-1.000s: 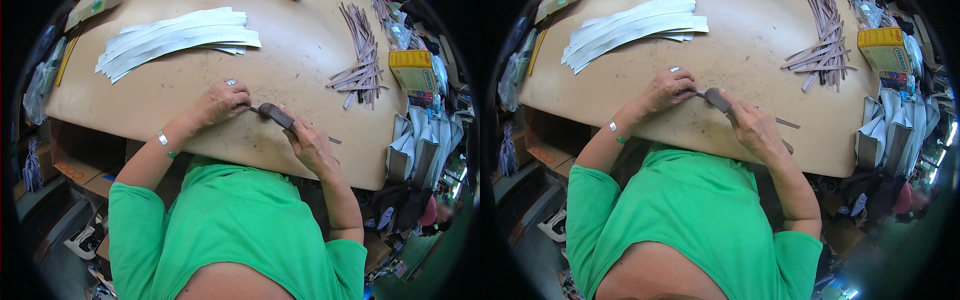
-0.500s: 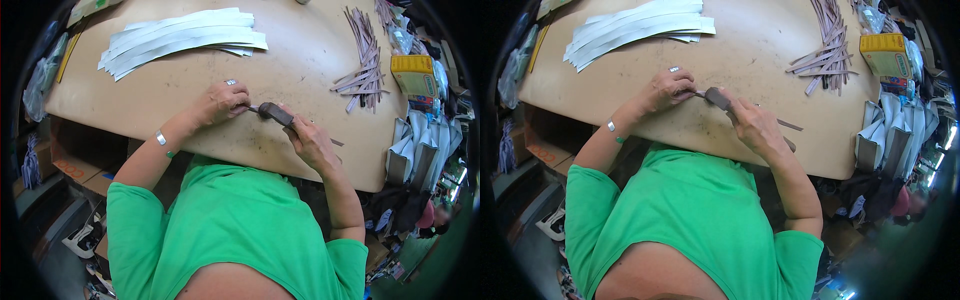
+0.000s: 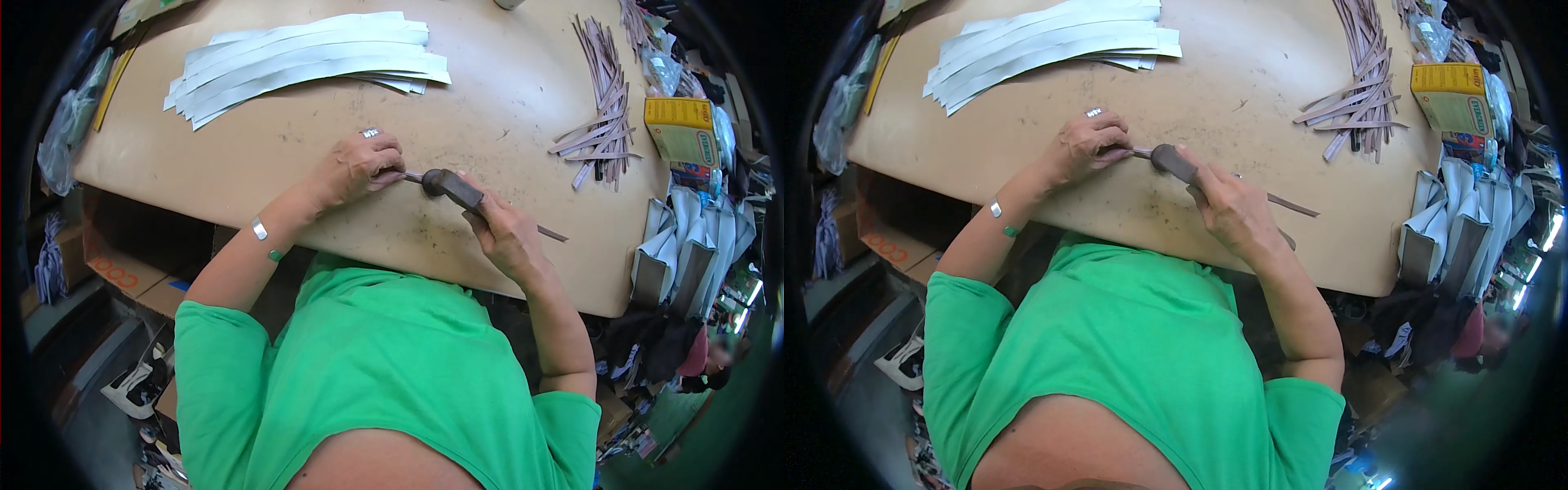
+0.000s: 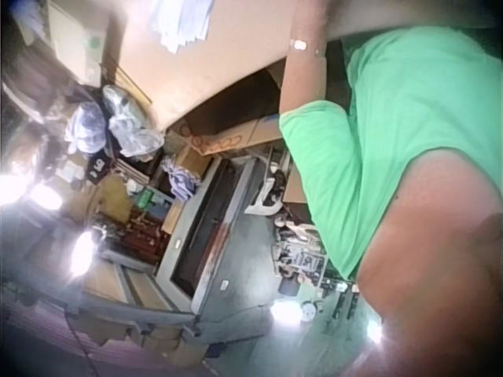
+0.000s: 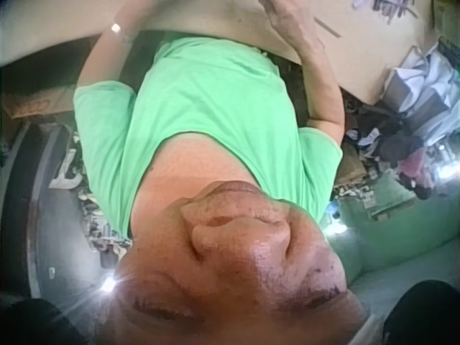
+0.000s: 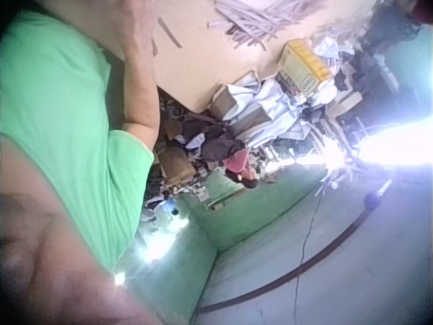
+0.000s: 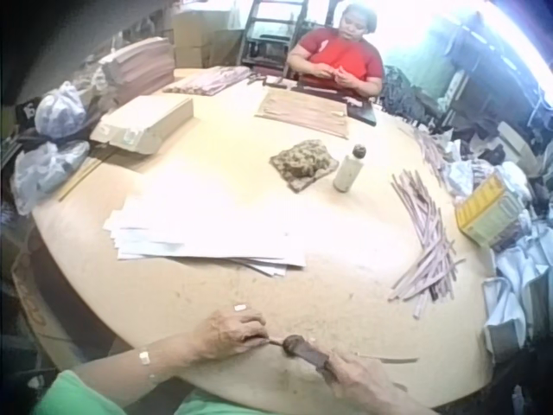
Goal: The person uses a hammer to flatten or bond leather strips on a workbench, handling individual strips from a pile and placing them onto other strips before striking them.
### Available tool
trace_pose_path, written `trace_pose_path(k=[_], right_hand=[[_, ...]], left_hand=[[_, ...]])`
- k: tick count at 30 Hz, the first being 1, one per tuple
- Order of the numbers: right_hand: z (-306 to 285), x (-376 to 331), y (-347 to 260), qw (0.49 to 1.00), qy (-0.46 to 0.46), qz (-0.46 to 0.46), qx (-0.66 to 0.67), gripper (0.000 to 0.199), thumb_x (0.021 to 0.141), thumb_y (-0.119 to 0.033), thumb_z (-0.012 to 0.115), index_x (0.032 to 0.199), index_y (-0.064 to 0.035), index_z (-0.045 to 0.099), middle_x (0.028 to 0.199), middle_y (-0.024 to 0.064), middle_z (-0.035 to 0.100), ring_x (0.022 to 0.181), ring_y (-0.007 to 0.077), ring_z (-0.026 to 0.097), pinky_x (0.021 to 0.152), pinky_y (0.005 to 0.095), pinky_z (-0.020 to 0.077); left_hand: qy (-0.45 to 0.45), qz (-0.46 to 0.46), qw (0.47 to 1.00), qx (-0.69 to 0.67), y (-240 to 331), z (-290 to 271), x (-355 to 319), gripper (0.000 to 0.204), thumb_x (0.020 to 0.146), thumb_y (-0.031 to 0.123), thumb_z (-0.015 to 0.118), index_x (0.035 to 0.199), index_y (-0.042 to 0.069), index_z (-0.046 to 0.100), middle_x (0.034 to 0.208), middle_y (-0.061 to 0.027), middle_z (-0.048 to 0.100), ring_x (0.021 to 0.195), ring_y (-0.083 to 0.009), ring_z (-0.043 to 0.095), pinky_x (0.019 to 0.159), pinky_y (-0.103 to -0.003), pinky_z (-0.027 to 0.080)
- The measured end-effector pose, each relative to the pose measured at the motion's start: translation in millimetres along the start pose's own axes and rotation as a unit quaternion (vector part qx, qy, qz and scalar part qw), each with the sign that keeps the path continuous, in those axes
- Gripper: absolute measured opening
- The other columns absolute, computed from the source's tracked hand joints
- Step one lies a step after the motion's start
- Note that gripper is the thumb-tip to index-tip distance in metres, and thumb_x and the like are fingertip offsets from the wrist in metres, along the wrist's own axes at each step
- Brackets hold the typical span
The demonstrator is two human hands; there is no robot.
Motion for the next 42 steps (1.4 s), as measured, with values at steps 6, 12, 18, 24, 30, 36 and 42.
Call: trace_pose_path(k=[6, 12, 18, 24, 30, 36, 42], right_hand=[[7, 4, -2, 1.0, 0.013, -0.01, -0.008, 0.058, 0.079, -0.004, 0.061, 0.133, -0.0183, 0.045, 0.086, 0.0087, 0.059, 0.065, 0.0285, 0.059, 0.054, 0.0362, 0.0478], [11, 5, -5, 0.999, 0.008, -0.023, -0.041, 0.059, 0.078, -0.003, 0.061, 0.133, -0.0163, 0.046, 0.083, 0.0089, 0.058, 0.063, 0.0284, 0.058, 0.053, 0.0365, 0.0471], [4, 15, -14, 0.999, 0.014, -0.029, -0.027, 0.059, 0.077, -0.002, 0.061, 0.133, -0.0155, 0.046, 0.081, 0.0102, 0.058, 0.063, 0.0298, 0.058, 0.054, 0.0375, 0.0471], [11, 18, -12, 1.0, -0.004, -0.014, -0.028, 0.058, 0.079, -0.003, 0.06, 0.133, -0.0165, 0.045, 0.084, 0.0113, 0.059, 0.064, 0.0302, 0.059, 0.054, 0.0385, 0.047], [17, 20, -18, 1.0, 0.004, -0.011, -0.016, 0.056, 0.081, -0.007, 0.06, 0.134, -0.0169, 0.044, 0.088, 0.0118, 0.059, 0.065, 0.0312, 0.059, 0.054, 0.0393, 0.047], [22, 24, -20, 1.0, 0.006, -0.003, -0.023, 0.057, 0.082, -0.008, 0.06, 0.135, -0.0188, 0.042, 0.088, 0.0104, 0.059, 0.066, 0.0311, 0.059, 0.055, 0.0391, 0.0477], [26, 28, -29, 0.998, -0.005, -0.016, -0.054, 0.057, 0.08, -0.007, 0.058, 0.134, -0.0189, 0.043, 0.087, 0.0088, 0.058, 0.065, 0.0281, 0.06, 0.055, 0.0373, 0.0487]], left_hand=[[0.008, 0.047, 0.999, 0.013, 2, -2, 1, 0.012, 0.071, 0.008, 0.071, 0.079, 0.007, 0.062, 0.086, -0.0047, 0.059, 0.077, -0.0231, 0.057, 0.066, -0.033, 0.048], [0.014, 0.049, 0.999, 0.017, 1, -3, -1, 0.013, 0.07, 0.006, 0.07, 0.079, 0.007, 0.061, 0.088, -0.0053, 0.057, 0.081, -0.0243, 0.056, 0.067, -0.034, 0.048], [0.028, 0.018, 0.999, -0.009, -2, -8, -7, 0.015, 0.069, 0.004, 0.071, 0.078, 0.007, 0.06, 0.087, -0.005, 0.056, 0.081, -0.0241, 0.055, 0.068, -0.034, 0.047], [0.05, 0.014, 0.998, -0.018, -3, -11, -6, 0.015, 0.068, 0.004, 0.072, 0.077, 0.006, 0.06, 0.087, -0.0054, 0.056, 0.081, -0.0237, 0.055, 0.068, -0.035, 0.047], [0.037, -0.012, 0.997, -0.066, -13, -8, -12, 0.014, 0.069, 0.002, 0.071, 0.078, 0.003, 0.06, 0.087, -0.0064, 0.058, 0.082, -0.0239, 0.056, 0.07, -0.034, 0.048], [0.017, -0.026, 0.995, -0.096, -14, -16, -13, 0.013, 0.07, -0.001, 0.068, 0.079, 0.002, 0.06, 0.088, -0.0073, 0.059, 0.082, -0.0242, 0.057, 0.072, -0.033, 0.048], [0.083, -0.108, 0.975, -0.174, -25, -19, -13, 0.016, 0.075, -0.005, 0.062, 0.09, 0.002, 0.062, 0.093, -0.0066, 0.062, 0.085, -0.0192, 0.059, 0.073, -0.031, 0.049]])
Point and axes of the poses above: each hand's wrist, its own x-axis towards the middle knuckle, its own z-axis out of the palm, y = z × x, the point moved 4 cm from there along x, towards the middle knuckle
